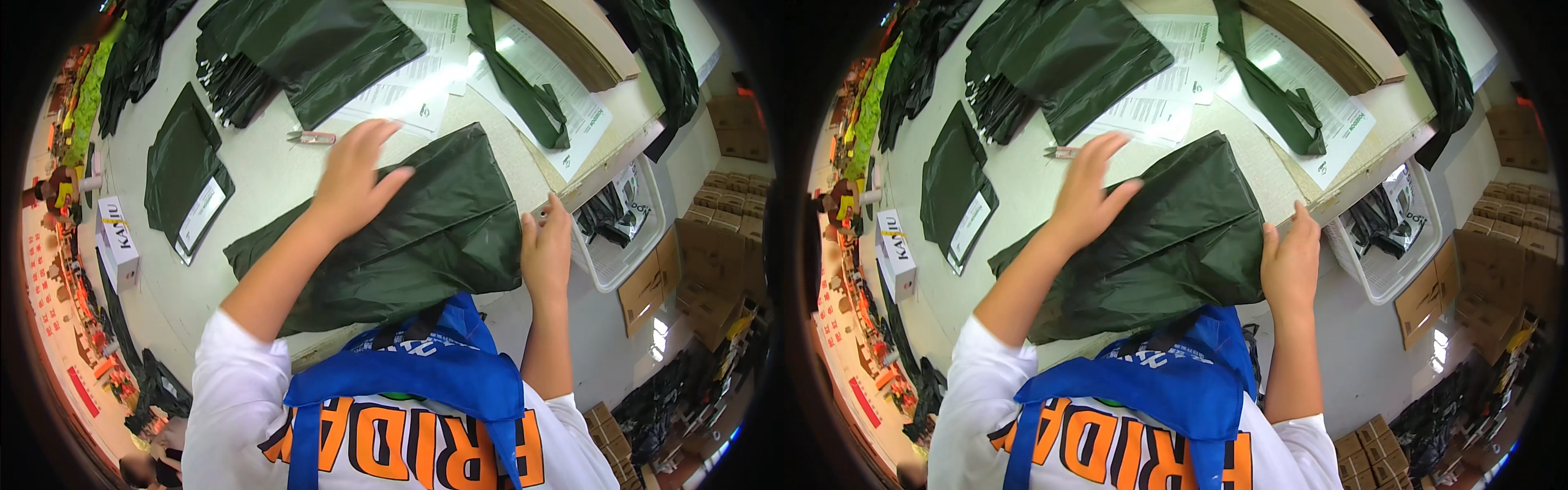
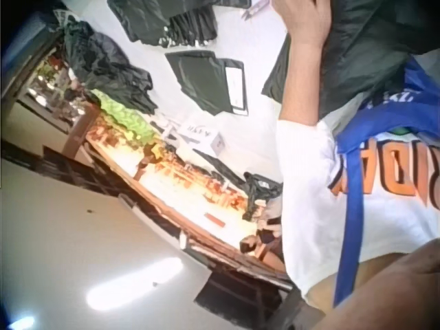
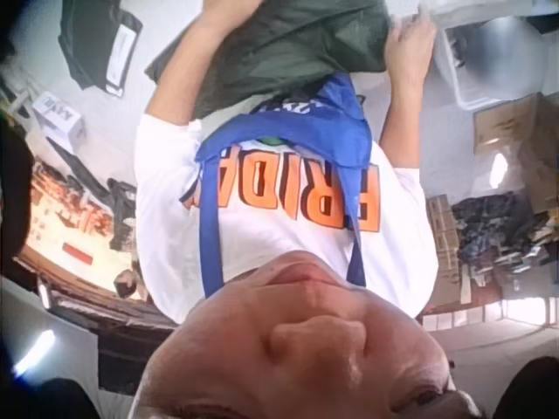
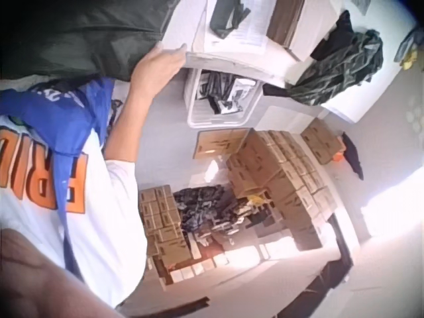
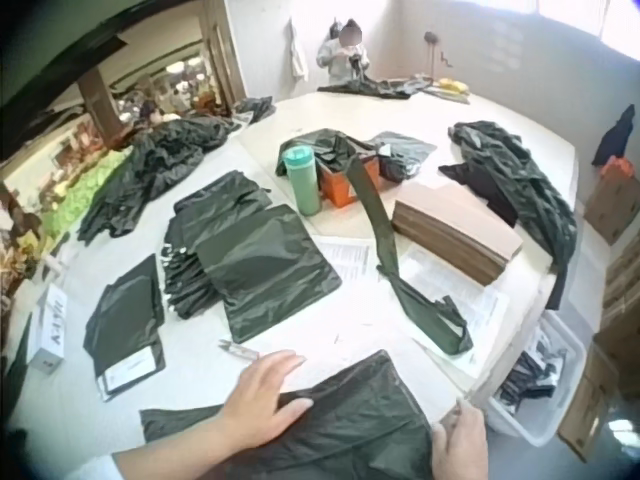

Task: The person folds a green jacket on a table. They smooth the fabric, fold the sleeves and body, and then fold the jacket into a compact rectangle.

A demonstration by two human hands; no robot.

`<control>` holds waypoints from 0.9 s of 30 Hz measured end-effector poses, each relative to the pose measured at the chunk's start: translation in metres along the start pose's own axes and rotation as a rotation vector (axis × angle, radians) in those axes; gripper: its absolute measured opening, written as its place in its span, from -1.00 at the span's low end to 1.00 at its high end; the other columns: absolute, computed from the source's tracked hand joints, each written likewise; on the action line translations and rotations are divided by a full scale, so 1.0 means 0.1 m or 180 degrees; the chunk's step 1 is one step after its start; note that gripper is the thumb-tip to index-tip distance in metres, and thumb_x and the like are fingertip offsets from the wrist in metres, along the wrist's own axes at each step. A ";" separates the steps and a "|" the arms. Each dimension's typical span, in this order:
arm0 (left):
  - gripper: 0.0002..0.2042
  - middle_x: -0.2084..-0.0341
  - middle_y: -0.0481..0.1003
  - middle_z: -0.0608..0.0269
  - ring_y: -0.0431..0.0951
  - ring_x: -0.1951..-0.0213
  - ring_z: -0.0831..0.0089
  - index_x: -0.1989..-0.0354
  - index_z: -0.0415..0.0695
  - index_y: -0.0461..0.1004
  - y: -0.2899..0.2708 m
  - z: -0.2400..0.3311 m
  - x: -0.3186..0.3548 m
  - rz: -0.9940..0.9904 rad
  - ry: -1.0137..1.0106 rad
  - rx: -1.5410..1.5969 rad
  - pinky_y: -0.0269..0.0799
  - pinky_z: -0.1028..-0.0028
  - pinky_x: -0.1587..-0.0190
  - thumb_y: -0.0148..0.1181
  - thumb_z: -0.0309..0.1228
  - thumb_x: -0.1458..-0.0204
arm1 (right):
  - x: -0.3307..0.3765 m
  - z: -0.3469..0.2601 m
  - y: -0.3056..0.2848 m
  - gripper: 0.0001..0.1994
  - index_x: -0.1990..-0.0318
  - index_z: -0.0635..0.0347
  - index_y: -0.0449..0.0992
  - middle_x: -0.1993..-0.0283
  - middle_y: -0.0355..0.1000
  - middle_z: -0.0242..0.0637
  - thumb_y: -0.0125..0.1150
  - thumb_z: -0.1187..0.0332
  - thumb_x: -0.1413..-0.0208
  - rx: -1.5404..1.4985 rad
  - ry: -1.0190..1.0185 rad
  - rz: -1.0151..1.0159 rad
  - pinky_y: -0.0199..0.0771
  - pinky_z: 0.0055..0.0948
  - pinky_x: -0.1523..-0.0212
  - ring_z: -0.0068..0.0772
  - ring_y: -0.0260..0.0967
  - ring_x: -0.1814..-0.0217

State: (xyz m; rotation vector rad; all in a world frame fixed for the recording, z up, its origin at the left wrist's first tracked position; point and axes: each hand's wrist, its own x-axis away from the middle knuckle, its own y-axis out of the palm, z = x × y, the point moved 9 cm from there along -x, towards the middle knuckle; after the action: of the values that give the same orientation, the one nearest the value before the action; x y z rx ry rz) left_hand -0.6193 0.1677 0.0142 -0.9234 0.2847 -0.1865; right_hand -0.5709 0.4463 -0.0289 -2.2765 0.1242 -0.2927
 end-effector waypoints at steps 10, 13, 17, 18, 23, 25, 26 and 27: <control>-0.39 -0.35 -0.11 -0.12 -0.05 -0.34 -0.07 -0.35 -0.08 0.01 -0.51 -1.14 3.48 0.0636 -0.2434 -0.0898 -0.13 0.07 -0.32 -0.02 -0.20 -0.14 | -0.01 -0.23 0.32 -0.80 0.17 0.24 0.40 0.30 0.46 0.07 0.08 0.28 -0.20 0.0629 -0.0661 0.0219 0.35 -0.11 0.22 0.15 0.38 0.20; -0.38 -0.37 -0.18 -0.14 -0.10 -0.35 -0.12 -0.38 -0.06 -0.04 -0.32 -1.14 3.54 0.0628 -0.2427 -0.1437 -0.14 0.06 -0.33 -0.05 -0.18 -0.17 | -0.13 -0.14 0.32 -0.78 0.33 0.28 0.39 0.43 0.42 0.09 0.02 0.28 -0.24 0.0238 -0.0663 0.0300 0.33 -0.06 0.32 0.22 0.36 0.32; -0.38 -0.39 -0.25 -0.04 -0.15 -0.36 -0.14 -0.40 0.02 -0.09 -0.16 -1.26 3.55 0.0434 -0.2527 -0.1963 -0.11 0.03 -0.31 -0.11 -0.12 -0.18 | -0.46 0.26 0.48 -0.71 0.34 0.31 0.42 0.44 0.41 0.11 0.03 0.22 -0.24 0.0348 -0.0560 0.0220 0.33 -0.12 0.33 0.18 0.36 0.36; -0.37 -0.40 -0.25 0.01 -0.14 -0.35 -0.16 -0.40 0.06 -0.09 -0.16 -1.27 3.57 0.0478 -0.2552 -0.1957 -0.08 0.02 -0.30 -0.10 -0.10 -0.17 | -0.51 0.27 0.46 -0.71 0.34 0.32 0.43 0.44 0.40 0.12 0.04 0.21 -0.23 0.0256 -0.0558 0.0193 0.33 -0.14 0.32 0.16 0.36 0.36; -0.36 -0.40 -0.24 0.02 -0.13 -0.35 -0.15 -0.40 0.11 -0.07 -0.17 -1.30 3.64 0.0586 -0.2529 -0.1792 -0.03 -0.03 -0.26 -0.08 -0.03 -0.17 | -0.45 0.39 0.24 -0.80 0.19 0.21 0.49 0.33 0.44 -0.28 0.00 0.31 -0.23 -0.1384 -0.0033 -0.0046 0.35 -0.40 0.22 -0.36 0.35 0.31; -0.36 -0.40 -0.24 0.03 -0.13 -0.35 -0.15 -0.40 0.12 -0.07 -0.17 -1.29 3.65 0.0584 -0.2562 -0.1814 -0.02 -0.02 -0.26 -0.07 -0.03 -0.16 | -0.34 0.11 0.22 -0.81 0.08 0.13 0.48 0.24 0.36 -0.44 0.04 0.41 -0.18 -0.1345 -0.0373 -0.0573 0.28 -0.55 0.16 -0.58 0.27 0.23; -0.36 -0.40 -0.24 0.03 -0.13 -0.35 -0.14 -0.40 0.13 -0.07 -0.18 -1.29 3.65 0.0580 -0.2565 -0.1826 -0.02 -0.02 -0.26 -0.07 -0.04 -0.16 | -0.30 0.03 0.22 -0.80 0.07 0.12 0.48 0.23 0.36 -0.43 0.06 0.44 -0.16 -0.1072 -0.0680 -0.0861 0.27 -0.57 0.15 -0.59 0.26 0.21; -0.36 -0.40 -0.24 0.04 -0.13 -0.36 -0.14 -0.40 0.14 -0.07 -0.18 -1.30 3.64 0.0577 -0.2570 -0.1838 -0.02 -0.01 -0.25 -0.06 -0.04 -0.16 | -0.25 -0.05 0.24 -0.79 0.05 0.12 0.47 0.22 0.35 -0.41 0.08 0.46 -0.15 -0.0793 -0.0984 -0.1149 0.26 -0.58 0.14 -0.60 0.26 0.20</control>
State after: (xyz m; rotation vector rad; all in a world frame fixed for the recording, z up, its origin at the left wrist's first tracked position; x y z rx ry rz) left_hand -0.3165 -0.0424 -0.1041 -1.4528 -0.3507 0.4603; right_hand -0.5964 0.4308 -0.0481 -2.5555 -0.4360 -0.1104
